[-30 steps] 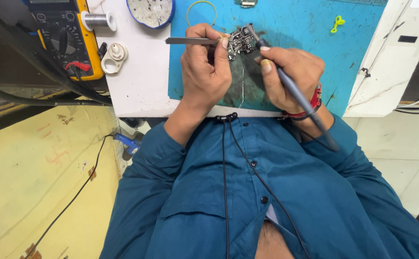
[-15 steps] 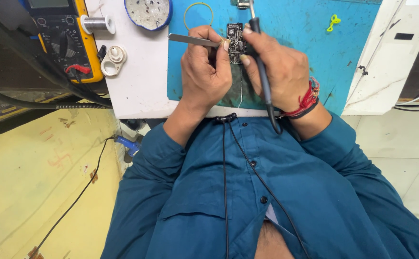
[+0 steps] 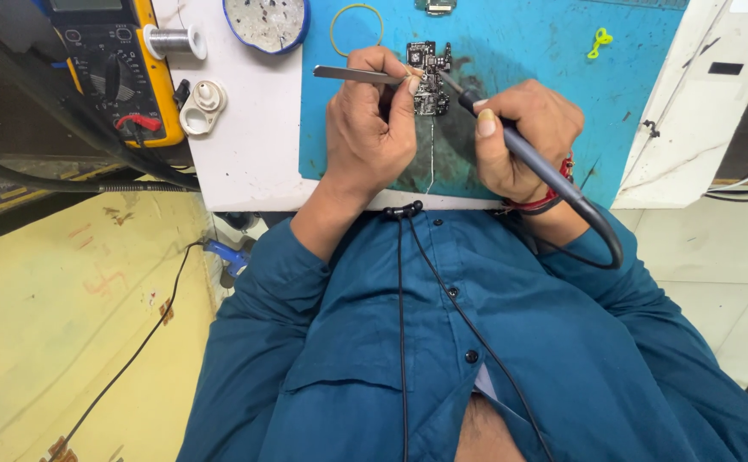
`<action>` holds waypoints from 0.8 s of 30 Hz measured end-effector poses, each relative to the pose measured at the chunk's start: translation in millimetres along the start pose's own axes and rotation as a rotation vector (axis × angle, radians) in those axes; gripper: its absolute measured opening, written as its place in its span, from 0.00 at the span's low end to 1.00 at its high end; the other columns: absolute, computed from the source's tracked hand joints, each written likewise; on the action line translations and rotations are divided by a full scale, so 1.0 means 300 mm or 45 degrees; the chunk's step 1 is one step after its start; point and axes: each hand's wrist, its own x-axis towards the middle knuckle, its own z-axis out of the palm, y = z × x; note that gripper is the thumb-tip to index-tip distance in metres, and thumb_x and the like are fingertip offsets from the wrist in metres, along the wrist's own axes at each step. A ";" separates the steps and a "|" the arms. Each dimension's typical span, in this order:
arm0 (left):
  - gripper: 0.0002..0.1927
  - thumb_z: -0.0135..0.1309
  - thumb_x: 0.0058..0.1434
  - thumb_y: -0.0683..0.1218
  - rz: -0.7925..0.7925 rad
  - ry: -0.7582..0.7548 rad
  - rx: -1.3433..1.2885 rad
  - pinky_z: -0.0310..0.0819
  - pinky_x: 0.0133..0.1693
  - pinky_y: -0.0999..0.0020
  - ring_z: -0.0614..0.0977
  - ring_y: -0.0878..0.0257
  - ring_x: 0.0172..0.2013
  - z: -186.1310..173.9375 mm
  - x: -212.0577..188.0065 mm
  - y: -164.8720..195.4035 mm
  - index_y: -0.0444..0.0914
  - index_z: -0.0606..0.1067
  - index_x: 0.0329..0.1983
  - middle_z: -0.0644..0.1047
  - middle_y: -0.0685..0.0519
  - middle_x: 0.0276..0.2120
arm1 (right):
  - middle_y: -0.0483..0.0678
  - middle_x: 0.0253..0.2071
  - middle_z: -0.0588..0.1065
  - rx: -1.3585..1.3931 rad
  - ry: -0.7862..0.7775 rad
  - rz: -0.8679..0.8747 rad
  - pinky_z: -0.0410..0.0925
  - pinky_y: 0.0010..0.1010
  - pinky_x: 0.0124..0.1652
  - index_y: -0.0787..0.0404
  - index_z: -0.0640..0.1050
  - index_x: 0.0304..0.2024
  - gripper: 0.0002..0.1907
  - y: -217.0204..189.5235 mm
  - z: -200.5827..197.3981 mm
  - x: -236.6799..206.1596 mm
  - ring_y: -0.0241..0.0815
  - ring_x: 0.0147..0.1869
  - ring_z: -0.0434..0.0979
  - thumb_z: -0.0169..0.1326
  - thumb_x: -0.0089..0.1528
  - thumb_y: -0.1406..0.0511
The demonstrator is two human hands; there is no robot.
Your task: The person solders components on a small circuit board at a workbench, holding the board steady with a metal tool in one hand while applying a soldering iron to the board with the other hand, repositioning the board to work on different spots.
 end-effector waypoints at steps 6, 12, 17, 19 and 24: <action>0.11 0.54 0.73 0.35 0.042 0.005 -0.002 0.81 0.37 0.73 0.86 0.66 0.35 0.002 0.002 0.006 0.38 0.65 0.50 0.80 0.51 0.38 | 0.50 0.34 0.78 -0.016 -0.055 0.012 0.66 0.35 0.32 0.63 0.74 0.39 0.06 -0.004 -0.001 0.002 0.49 0.33 0.76 0.54 0.72 0.67; 0.11 0.54 0.72 0.35 0.024 -0.003 0.013 0.80 0.36 0.73 0.85 0.66 0.34 -0.001 0.003 0.007 0.38 0.65 0.50 0.81 0.51 0.38 | 0.51 0.32 0.76 -0.013 -0.057 0.019 0.65 0.36 0.31 0.63 0.76 0.38 0.06 -0.007 0.004 0.009 0.50 0.31 0.75 0.55 0.71 0.68; 0.11 0.53 0.72 0.34 0.021 -0.012 -0.009 0.80 0.36 0.73 0.85 0.66 0.34 0.001 0.003 0.007 0.37 0.65 0.50 0.81 0.51 0.38 | 0.51 0.32 0.77 -0.022 -0.061 -0.001 0.65 0.35 0.31 0.63 0.75 0.39 0.06 -0.005 0.002 0.010 0.49 0.32 0.76 0.55 0.71 0.68; 0.11 0.53 0.71 0.34 0.019 -0.015 0.000 0.80 0.35 0.73 0.85 0.66 0.33 0.000 0.004 0.008 0.37 0.65 0.50 0.81 0.51 0.37 | 0.51 0.33 0.77 -0.015 -0.057 -0.005 0.66 0.35 0.31 0.63 0.75 0.39 0.06 -0.004 0.003 0.010 0.49 0.32 0.76 0.55 0.71 0.68; 0.11 0.53 0.71 0.34 0.038 -0.003 0.005 0.81 0.37 0.72 0.86 0.65 0.35 0.000 0.003 0.010 0.37 0.65 0.50 0.80 0.51 0.38 | 0.51 0.33 0.77 -0.021 -0.057 -0.005 0.66 0.35 0.31 0.63 0.75 0.39 0.06 -0.003 0.005 0.010 0.49 0.32 0.76 0.55 0.71 0.68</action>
